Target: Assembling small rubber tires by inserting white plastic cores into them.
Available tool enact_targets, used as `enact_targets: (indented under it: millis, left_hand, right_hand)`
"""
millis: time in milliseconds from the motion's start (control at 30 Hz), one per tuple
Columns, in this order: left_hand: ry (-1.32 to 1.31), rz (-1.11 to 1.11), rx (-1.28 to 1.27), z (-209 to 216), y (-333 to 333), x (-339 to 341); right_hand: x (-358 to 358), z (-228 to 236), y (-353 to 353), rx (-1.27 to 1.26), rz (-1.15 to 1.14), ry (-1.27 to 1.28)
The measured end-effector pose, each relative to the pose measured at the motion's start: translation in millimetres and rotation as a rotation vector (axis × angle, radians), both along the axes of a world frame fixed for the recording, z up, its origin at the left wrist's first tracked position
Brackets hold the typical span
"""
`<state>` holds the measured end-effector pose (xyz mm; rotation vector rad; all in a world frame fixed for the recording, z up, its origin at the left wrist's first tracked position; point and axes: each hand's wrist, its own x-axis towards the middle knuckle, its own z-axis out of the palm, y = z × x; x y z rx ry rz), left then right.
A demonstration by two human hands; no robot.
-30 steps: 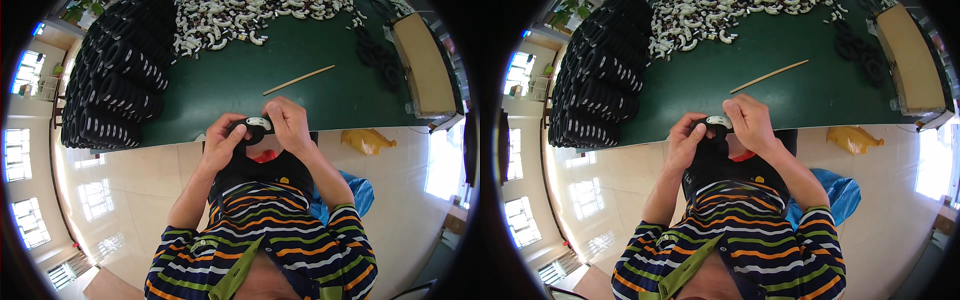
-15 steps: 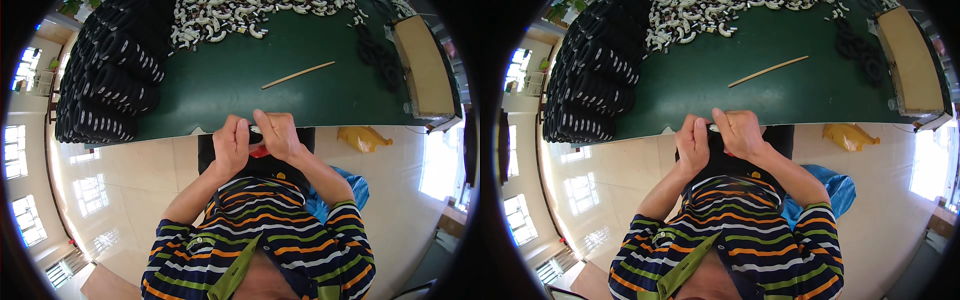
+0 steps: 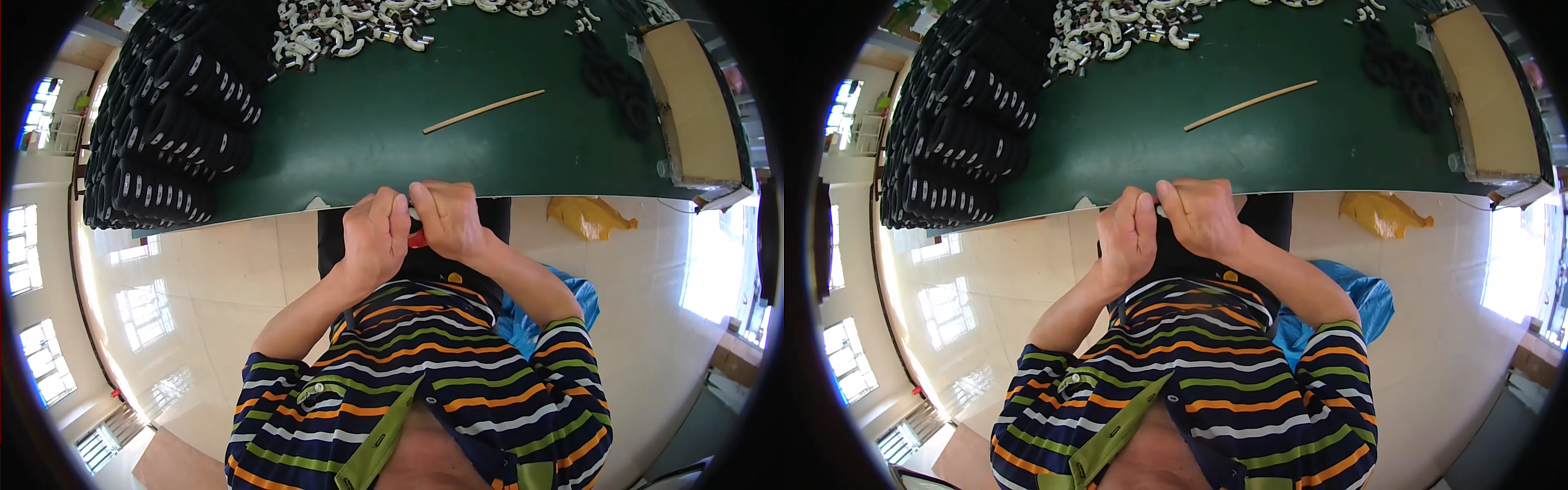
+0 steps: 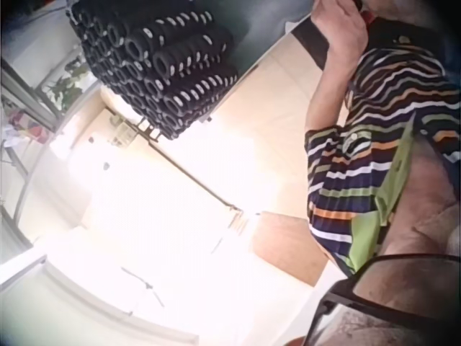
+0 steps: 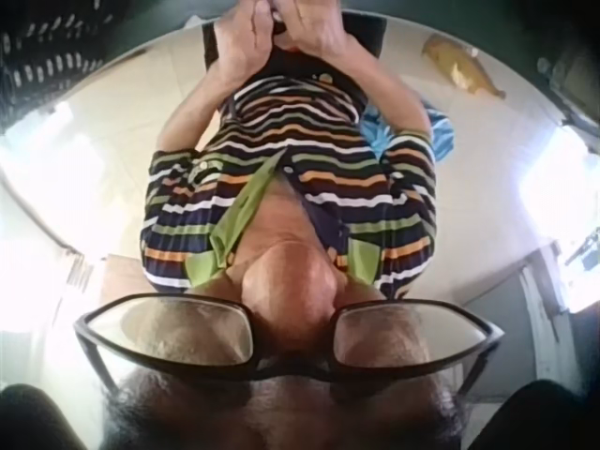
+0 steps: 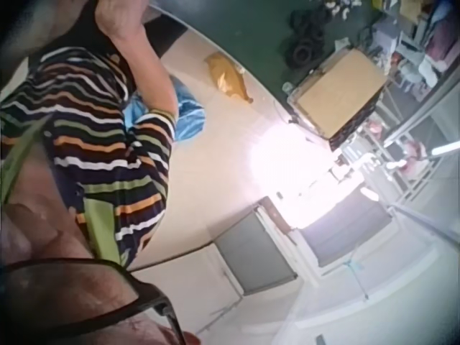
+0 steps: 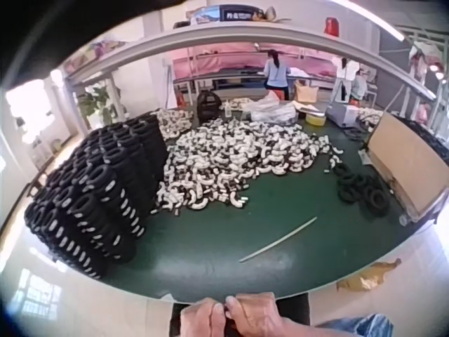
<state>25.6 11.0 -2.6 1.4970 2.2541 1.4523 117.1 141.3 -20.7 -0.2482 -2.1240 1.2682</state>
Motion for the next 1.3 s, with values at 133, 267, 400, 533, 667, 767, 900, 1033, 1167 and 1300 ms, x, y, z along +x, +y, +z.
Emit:
enact_targets:
  millis: [133, 267, 400, 533, 667, 767, 900, 1033, 1167, 1300]
  left_hand:
    - [-1.096, 0.013, -0.183, 10.0, 3.5, -3.5]
    - [-0.881, 0.008, -0.109, 5.4, 2.5, -5.7]
    - [-1.289, -0.191, 0.194, -11.5, -4.2, -14.3]
    - [-1.251, -0.045, 0.160, -7.9, -3.7, -7.7]
    - [-0.585, 0.146, 0.014, -3.2, -3.3, 5.3]
    - [-0.098, 0.043, 0.145, -12.9, -1.0, -6.1]
    - [-0.413, -0.032, -0.108, 2.5, -8.5, 3.6]
    - [-0.824, -0.035, -0.173, 1.7, -7.0, 4.4]
    - [-0.105, -0.057, -0.029, -6.8, -10.2, 4.7]
    - [-0.364, -0.079, -0.150, -2.6, -14.8, 7.5]
  right_hand:
    - [-2.6, -5.8, 3.4, 0.204, 0.000, 0.112]
    - [-4.6, -9.7, -1.7, -0.050, 0.013, 0.069]
    - [-1.1, 0.1, -1.6, -0.072, 0.003, 0.067]
    - [-2.5, 0.4, -6.5, -0.070, -0.030, 0.101]
    - [-2.4, -1.4, -13.6, -0.230, -0.016, -0.045]
    - [2.1, -2.8, -14.9, -0.202, -0.029, -0.099]
    - [7.4, -7.6, -5.1, 0.114, -0.023, 0.099]
    - [7.4, -10.7, -3.1, 0.165, 0.052, 0.168]
    - [13.8, -13.3, -12.0, -0.213, 0.083, -0.062]
    - [11.6, -9.4, -9.3, -0.009, 0.056, 0.019]
